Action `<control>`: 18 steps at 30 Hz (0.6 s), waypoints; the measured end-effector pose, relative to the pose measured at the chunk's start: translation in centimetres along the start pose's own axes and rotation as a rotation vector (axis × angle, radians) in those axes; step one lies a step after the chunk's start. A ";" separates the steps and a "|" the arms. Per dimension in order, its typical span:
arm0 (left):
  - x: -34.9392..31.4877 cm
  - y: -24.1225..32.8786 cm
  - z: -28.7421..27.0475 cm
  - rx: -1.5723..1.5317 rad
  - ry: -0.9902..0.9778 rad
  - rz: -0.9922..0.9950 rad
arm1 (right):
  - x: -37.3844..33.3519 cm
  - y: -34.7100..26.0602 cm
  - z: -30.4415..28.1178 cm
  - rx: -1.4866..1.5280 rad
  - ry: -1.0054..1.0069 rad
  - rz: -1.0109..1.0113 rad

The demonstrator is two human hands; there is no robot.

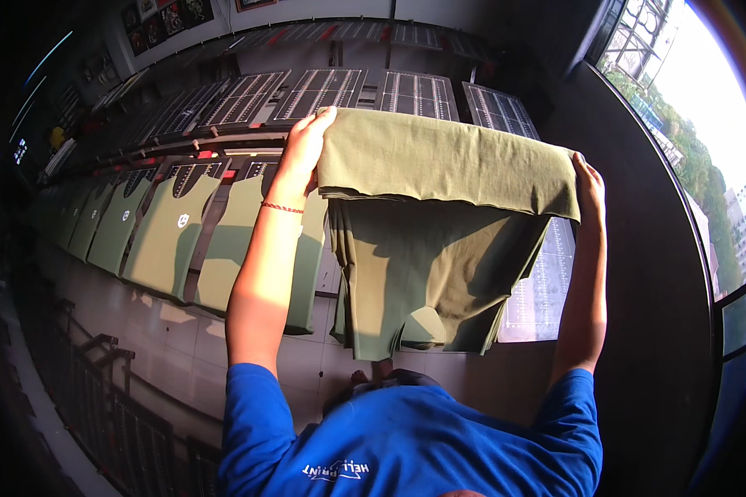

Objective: The person folds green t-shirts on a screen printing table using a grid template for alignment. They repeatedly pick up shirts, fold them in half, and stack them on the table.

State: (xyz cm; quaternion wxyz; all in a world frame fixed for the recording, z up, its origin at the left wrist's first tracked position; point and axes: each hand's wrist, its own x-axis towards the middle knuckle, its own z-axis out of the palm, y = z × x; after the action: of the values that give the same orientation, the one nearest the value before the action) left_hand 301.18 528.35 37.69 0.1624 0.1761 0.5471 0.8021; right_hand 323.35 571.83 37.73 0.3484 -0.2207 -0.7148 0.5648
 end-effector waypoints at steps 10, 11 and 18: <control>-10.0 1.1 -1.0 0.027 0.136 0.034 | -9.5 -2.3 -0.9 0.192 -0.128 0.065; -11.7 -0.7 -1.0 0.059 0.218 -0.003 | -11.7 -0.4 -1.1 0.183 -0.131 0.062; -22.4 -21.7 -8.3 0.082 0.181 -0.384 | -26.6 20.6 -2.1 0.157 -0.162 0.489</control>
State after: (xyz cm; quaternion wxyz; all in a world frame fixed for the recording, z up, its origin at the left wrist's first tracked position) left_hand 318.63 518.94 12.19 0.2554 0.0024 0.6151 0.7460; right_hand 340.91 559.81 11.58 0.1591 -0.3132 -0.6197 0.7018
